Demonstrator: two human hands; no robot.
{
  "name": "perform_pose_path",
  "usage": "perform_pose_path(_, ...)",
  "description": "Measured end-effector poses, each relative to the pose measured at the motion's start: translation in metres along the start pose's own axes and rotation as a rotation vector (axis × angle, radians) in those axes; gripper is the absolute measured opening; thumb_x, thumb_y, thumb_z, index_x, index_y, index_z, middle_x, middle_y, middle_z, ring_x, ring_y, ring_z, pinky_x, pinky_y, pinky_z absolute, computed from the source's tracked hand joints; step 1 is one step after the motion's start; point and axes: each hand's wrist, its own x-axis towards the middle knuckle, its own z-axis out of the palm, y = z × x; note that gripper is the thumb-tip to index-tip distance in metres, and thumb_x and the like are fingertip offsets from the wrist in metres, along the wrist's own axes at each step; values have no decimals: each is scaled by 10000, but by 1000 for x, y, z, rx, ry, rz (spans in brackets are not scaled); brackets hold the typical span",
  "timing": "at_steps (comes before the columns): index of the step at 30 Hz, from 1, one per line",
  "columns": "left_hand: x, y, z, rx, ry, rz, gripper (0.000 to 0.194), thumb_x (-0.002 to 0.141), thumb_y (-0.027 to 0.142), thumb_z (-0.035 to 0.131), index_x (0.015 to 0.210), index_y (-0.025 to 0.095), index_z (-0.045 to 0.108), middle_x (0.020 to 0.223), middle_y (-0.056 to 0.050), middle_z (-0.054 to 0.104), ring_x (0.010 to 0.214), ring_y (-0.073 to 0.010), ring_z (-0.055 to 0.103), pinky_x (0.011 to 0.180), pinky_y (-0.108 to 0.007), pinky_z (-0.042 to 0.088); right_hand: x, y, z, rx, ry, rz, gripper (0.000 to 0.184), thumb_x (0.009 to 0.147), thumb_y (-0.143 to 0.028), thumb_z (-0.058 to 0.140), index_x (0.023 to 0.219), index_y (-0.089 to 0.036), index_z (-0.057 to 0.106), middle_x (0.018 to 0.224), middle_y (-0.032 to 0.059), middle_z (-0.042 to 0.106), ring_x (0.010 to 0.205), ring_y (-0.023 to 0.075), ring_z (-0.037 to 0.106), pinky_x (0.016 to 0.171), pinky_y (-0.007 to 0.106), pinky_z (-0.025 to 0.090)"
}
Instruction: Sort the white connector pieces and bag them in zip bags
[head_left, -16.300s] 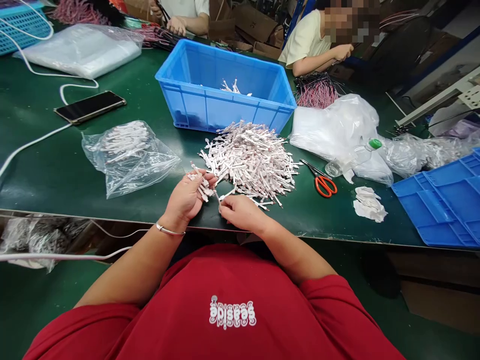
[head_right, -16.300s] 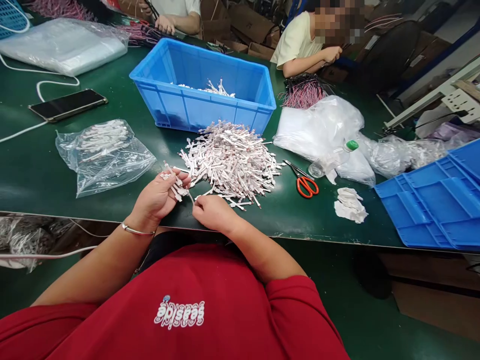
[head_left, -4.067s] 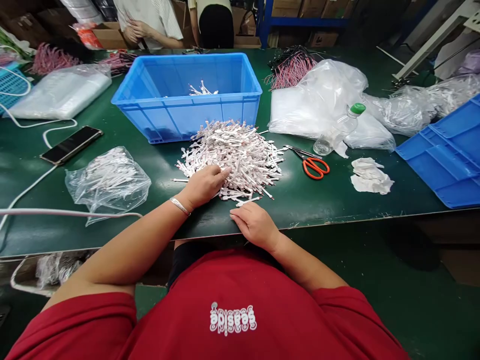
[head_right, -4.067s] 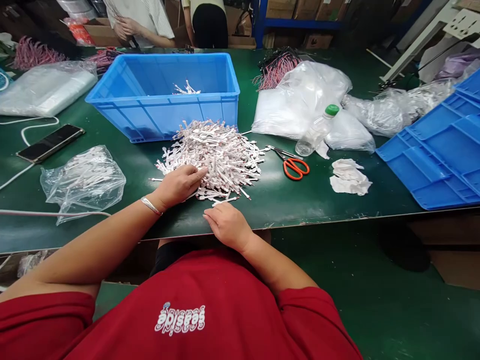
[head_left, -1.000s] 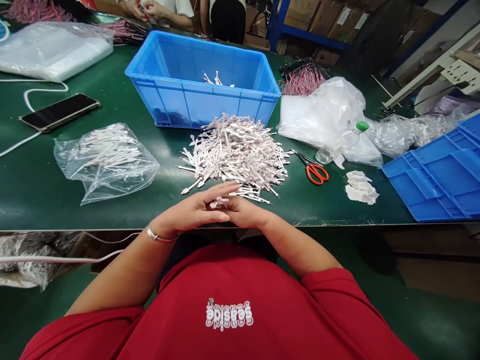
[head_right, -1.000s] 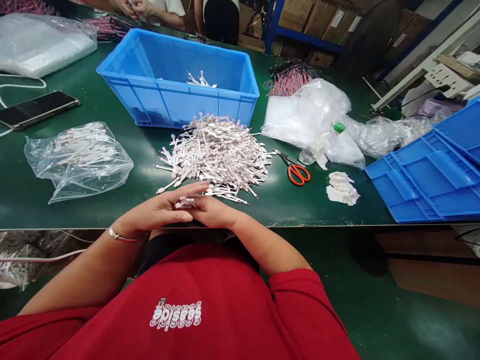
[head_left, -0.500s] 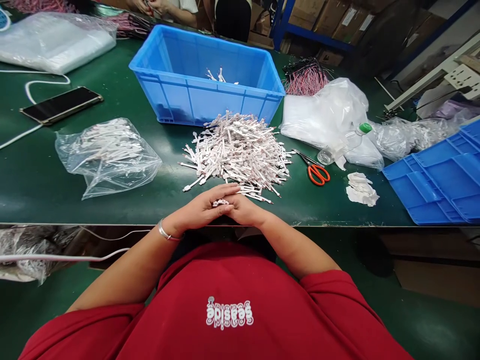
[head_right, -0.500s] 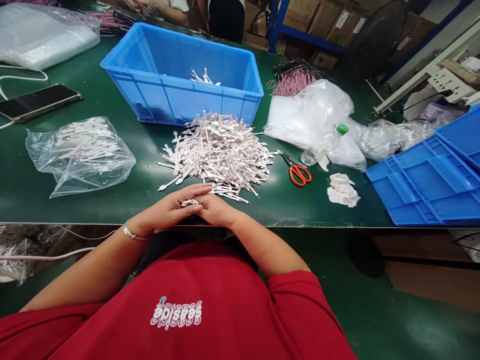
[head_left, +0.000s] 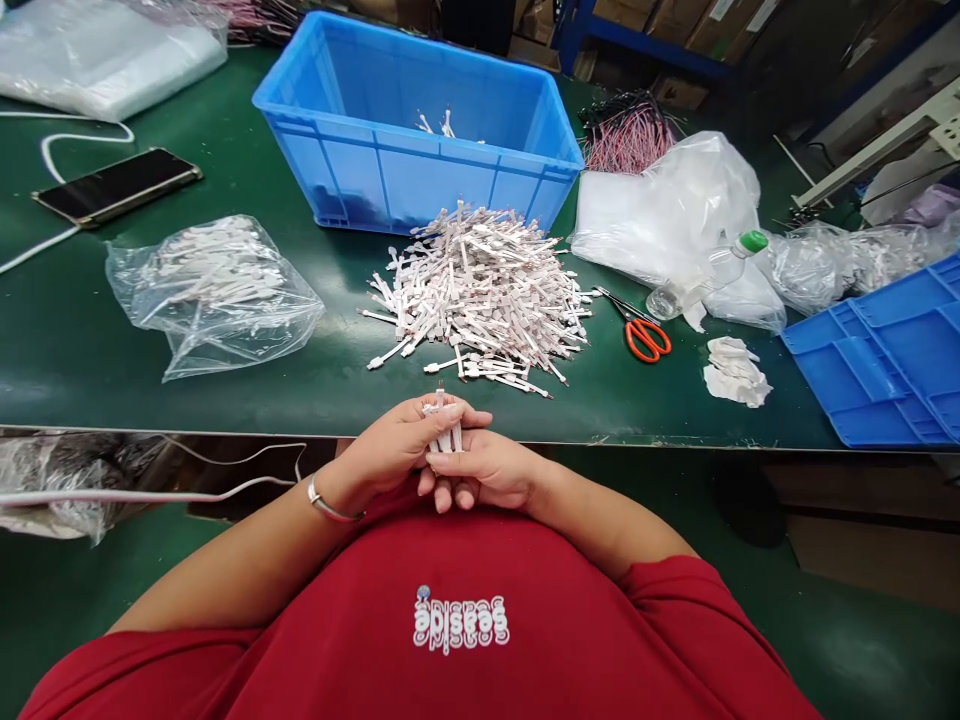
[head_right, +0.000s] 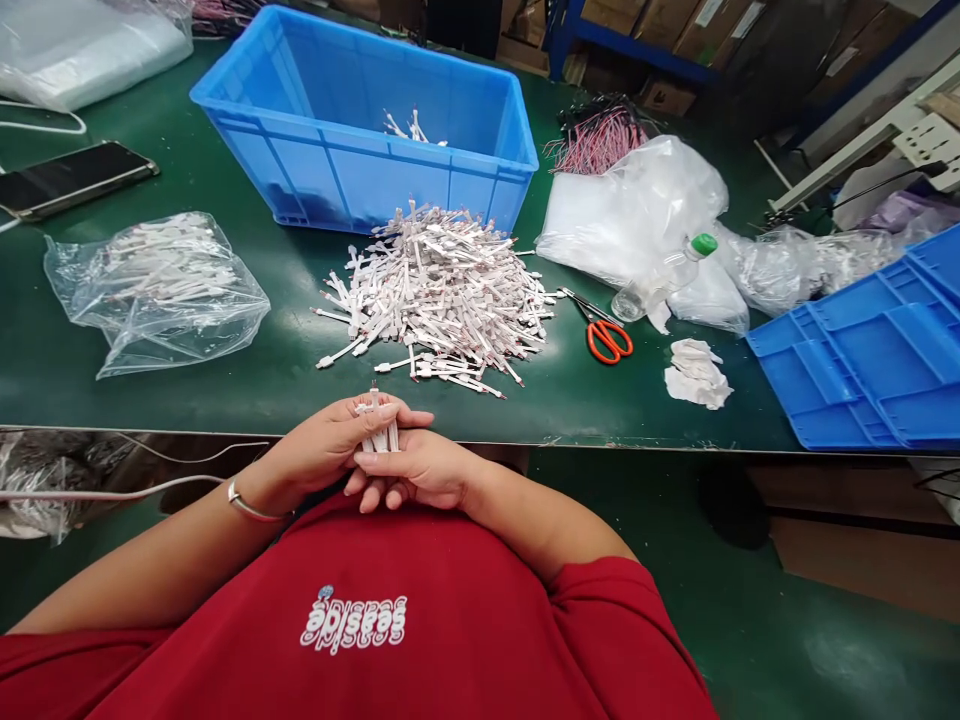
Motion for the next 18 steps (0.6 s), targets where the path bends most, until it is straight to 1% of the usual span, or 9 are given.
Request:
perform_pose_path(2,-3,-10,1,-89,-13,-45,415,791,458,636,1130,219,608,1187,-123,648,543,-132,625,424,-238,441,-2,8,-4,-17,-2,-21,403,664,-473,760,725,-93,640,583,7,641,425,30,522,374,114,353)
perform_pose_path(4,-9,-19,0,-145,-22,-59,481,780,412,663,1221,264,544,1308,-114,572,575,-131,635,459,-251,465,-3,17,-7,-24,7,-20,426,663,-497,754,711,-89,638,536,-1,623,384,18,479,376,120,338)
perform_pose_path(5,-13,-23,-1,-147,-39,-67,510,783,405,662,1254,274,518,1314,-114,566,594,-138,641,492,-266,484,-3,21,-8,-28,6,-8,434,664,-504,750,712,-87,640,535,1,622,387,20,481,385,124,343)
perform_pose_path(6,-17,-26,-3,-125,-60,-66,518,789,406,657,1266,266,512,1269,-115,595,616,-147,646,535,-282,501,-4,25,-9,-29,7,4,438,662,-506,751,715,-86,640,545,4,624,404,25,497,397,128,354)
perform_pose_path(8,-24,-30,-6,-12,-71,-25,464,791,407,657,1207,220,571,1040,-92,688,650,-160,641,624,-297,511,-4,32,-11,-14,23,10,438,633,-495,775,728,-91,636,592,10,634,463,46,551,435,138,399)
perform_pose_path(11,-26,-37,-11,159,-1,25,295,765,415,680,939,177,679,688,-23,658,619,-147,595,622,-262,480,-2,38,-14,41,76,-6,443,582,-460,820,758,-105,620,669,13,648,536,77,619,496,158,478)
perform_pose_path(13,-22,-45,-12,135,58,11,279,757,454,671,761,176,660,573,4,593,540,-131,549,542,-247,445,1,41,-14,76,125,-8,435,574,-421,837,778,-110,612,687,12,653,547,86,640,510,159,508)
perform_pose_path(15,-16,-53,-11,50,106,-15,336,751,492,658,649,177,604,506,20,535,457,-109,489,456,-231,386,4,43,-14,108,167,0,418,576,-367,848,808,-113,611,697,11,660,562,93,656,519,151,525)
perform_pose_path(18,-11,-61,-8,-46,170,-35,338,724,483,686,626,175,584,451,44,464,386,-76,395,387,-207,292,5,43,-13,148,186,13,372,626,-318,832,856,-115,621,745,21,677,607,103,678,541,145,543)
